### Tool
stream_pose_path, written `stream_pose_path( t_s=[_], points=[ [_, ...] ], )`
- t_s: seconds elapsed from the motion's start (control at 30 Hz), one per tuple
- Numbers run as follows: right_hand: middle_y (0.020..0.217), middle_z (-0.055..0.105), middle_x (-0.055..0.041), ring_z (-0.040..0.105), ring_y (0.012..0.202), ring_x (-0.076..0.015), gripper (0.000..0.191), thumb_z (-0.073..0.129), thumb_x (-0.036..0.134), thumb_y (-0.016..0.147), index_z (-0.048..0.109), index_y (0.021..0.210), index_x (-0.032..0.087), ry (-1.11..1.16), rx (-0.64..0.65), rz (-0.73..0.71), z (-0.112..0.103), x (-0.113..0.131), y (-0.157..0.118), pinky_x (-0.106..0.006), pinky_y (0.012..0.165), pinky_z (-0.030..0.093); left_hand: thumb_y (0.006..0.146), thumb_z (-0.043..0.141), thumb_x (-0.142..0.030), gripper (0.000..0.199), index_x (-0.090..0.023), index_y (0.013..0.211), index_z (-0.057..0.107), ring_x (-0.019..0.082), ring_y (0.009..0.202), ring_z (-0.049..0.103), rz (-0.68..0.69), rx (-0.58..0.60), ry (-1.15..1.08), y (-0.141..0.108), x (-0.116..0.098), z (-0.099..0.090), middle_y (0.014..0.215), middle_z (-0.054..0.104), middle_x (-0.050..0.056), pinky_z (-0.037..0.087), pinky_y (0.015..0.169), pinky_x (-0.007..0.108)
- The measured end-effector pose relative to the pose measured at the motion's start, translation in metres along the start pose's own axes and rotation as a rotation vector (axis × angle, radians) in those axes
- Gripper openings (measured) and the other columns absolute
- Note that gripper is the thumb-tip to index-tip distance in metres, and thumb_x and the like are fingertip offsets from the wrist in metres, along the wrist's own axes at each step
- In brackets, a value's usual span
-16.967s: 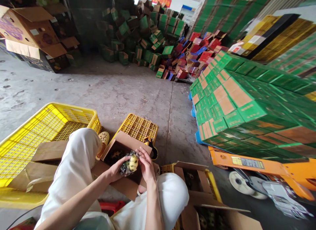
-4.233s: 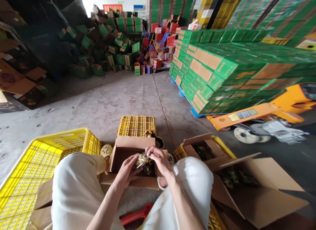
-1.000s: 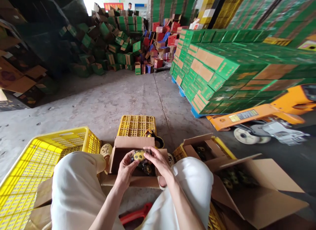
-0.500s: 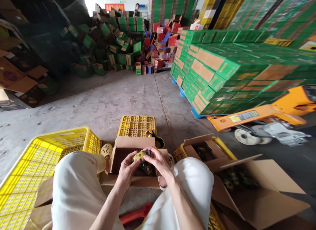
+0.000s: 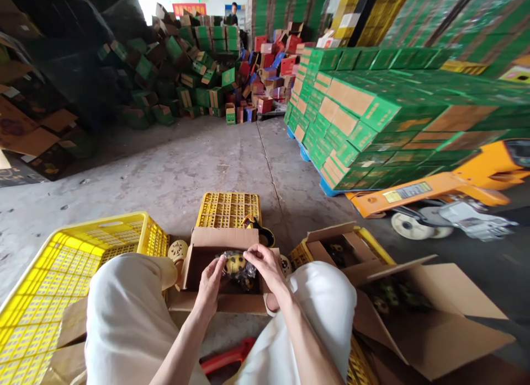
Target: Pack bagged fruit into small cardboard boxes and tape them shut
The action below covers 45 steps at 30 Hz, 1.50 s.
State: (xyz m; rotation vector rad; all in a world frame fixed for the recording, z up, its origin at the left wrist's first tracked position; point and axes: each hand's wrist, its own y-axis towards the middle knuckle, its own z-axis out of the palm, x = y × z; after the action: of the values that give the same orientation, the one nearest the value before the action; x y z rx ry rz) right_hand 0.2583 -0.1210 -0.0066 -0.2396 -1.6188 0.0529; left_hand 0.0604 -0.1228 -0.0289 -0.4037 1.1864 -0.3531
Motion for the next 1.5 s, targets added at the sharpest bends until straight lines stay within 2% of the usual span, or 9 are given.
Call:
stream_pose_path(
  t_s=[0.23, 0.47, 0.67, 0.73, 0.83, 0.93, 1.17, 1.33, 1.5],
  points=[
    [0.071, 0.072, -0.0024, 0.069, 0.071, -0.0213, 0.021, 0.067, 0.043, 0.088, 0.066, 0.077, 0.025, -0.323, -0.208, -0.138, -0.007, -0.021, 0.009, -0.033, 0.075, 0.055, 0.074, 0.1, -0.048, 0.062, -0.025, 0.127, 0.078, 0.029, 0.132, 0.068, 0.028, -0.176, -0.01, 0.013, 0.009, -0.016, 0.144, 0.072, 0.012, 0.059, 0.099, 0.035],
    [0.105, 0.083, -0.0068, 0.082, 0.088, -0.0241, 0.025, 0.061, 0.041, 0.097, 0.07, 0.115, 0.026, -0.098, 0.09, 0.054, 0.008, -0.027, 0.003, -0.033, 0.074, 0.064, 0.078, 0.096, -0.047, 0.059, -0.025, 0.129, 0.076, 0.029, 0.13, 0.067, 0.076, -0.204, -0.017, 0.01, 0.017, -0.017, 0.142, 0.072, 0.013, 0.056, 0.102, 0.037],
    [0.113, 0.085, -0.0098, 0.08, 0.109, -0.0261, 0.019, 0.073, 0.034, 0.098, 0.083, 0.089, 0.021, -0.742, 0.385, -0.029, 0.01, -0.021, -0.001, -0.031, 0.099, 0.057, 0.078, 0.097, -0.045, 0.055, -0.024, 0.125, 0.078, 0.03, 0.13, 0.068, 0.095, -0.23, -0.023, 0.011, 0.015, -0.016, 0.141, 0.074, 0.013, 0.055, 0.105, 0.038],
    [0.122, 0.085, -0.0123, 0.079, 0.117, -0.0276, 0.012, 0.076, 0.024, 0.095, 0.087, 0.097, 0.02, -0.837, 0.456, -0.005, 0.012, -0.021, -0.005, -0.03, 0.103, 0.056, 0.077, 0.097, -0.044, 0.054, -0.023, 0.124, 0.079, 0.03, 0.128, 0.069, 0.084, -0.227, -0.041, 0.011, 0.015, -0.015, 0.141, 0.074, 0.014, 0.055, 0.104, 0.038],
    [0.122, 0.085, -0.016, 0.079, 0.121, -0.0289, 0.033, 0.065, 0.004, 0.091, 0.088, 0.112, 0.017, -0.867, 0.41, 0.027, 0.013, -0.023, -0.007, -0.031, 0.105, 0.055, 0.075, 0.098, -0.042, 0.055, -0.022, 0.123, 0.079, 0.029, 0.123, 0.071, 0.062, -0.212, -0.073, 0.011, 0.016, -0.014, 0.138, 0.075, 0.015, 0.057, 0.1, 0.038],
    [0.116, 0.087, -0.0131, 0.08, 0.117, -0.0266, 0.044, 0.056, -0.001, 0.088, 0.09, 0.108, 0.019, -0.796, 0.298, 0.035, 0.011, -0.021, -0.004, -0.03, 0.103, 0.055, 0.072, 0.099, -0.043, 0.057, -0.022, 0.121, 0.08, 0.029, 0.121, 0.072, 0.055, -0.2, -0.071, 0.013, 0.016, -0.015, 0.137, 0.076, 0.015, 0.057, 0.098, 0.038],
    [0.085, 0.082, -0.003, 0.075, 0.08, -0.0213, 0.022, 0.061, 0.024, 0.087, 0.082, 0.088, 0.021, -0.163, 0.114, 0.036, 0.002, -0.002, 0.0, -0.03, 0.076, 0.055, 0.074, 0.1, -0.047, 0.06, -0.022, 0.125, 0.082, 0.032, 0.135, 0.068, -0.027, -0.043, 0.014, 0.01, 0.012, -0.012, 0.143, 0.076, 0.015, 0.054, 0.107, 0.037],
    [0.087, 0.077, -0.0001, 0.07, 0.083, -0.0202, 0.013, 0.068, 0.036, 0.083, 0.074, 0.084, 0.024, 0.075, 0.115, 0.057, 0.002, 0.006, -0.003, -0.03, 0.077, 0.053, 0.072, 0.103, -0.05, 0.078, -0.021, 0.14, 0.076, 0.029, 0.114, 0.077, -0.106, 0.072, -0.027, 0.006, 0.009, -0.01, 0.139, 0.077, 0.017, 0.062, 0.085, 0.032],
    [0.099, 0.081, -0.0008, 0.075, 0.099, -0.0247, 0.016, 0.073, 0.04, 0.084, 0.072, 0.095, 0.028, 0.153, 0.062, 0.069, 0.002, 0.007, -0.003, -0.035, 0.09, 0.056, 0.067, 0.106, -0.047, 0.058, -0.015, 0.111, 0.086, 0.021, 0.096, 0.077, -0.09, 0.191, -0.059, 0.002, 0.002, -0.012, 0.115, 0.083, 0.013, 0.062, 0.08, 0.026]
  ],
)
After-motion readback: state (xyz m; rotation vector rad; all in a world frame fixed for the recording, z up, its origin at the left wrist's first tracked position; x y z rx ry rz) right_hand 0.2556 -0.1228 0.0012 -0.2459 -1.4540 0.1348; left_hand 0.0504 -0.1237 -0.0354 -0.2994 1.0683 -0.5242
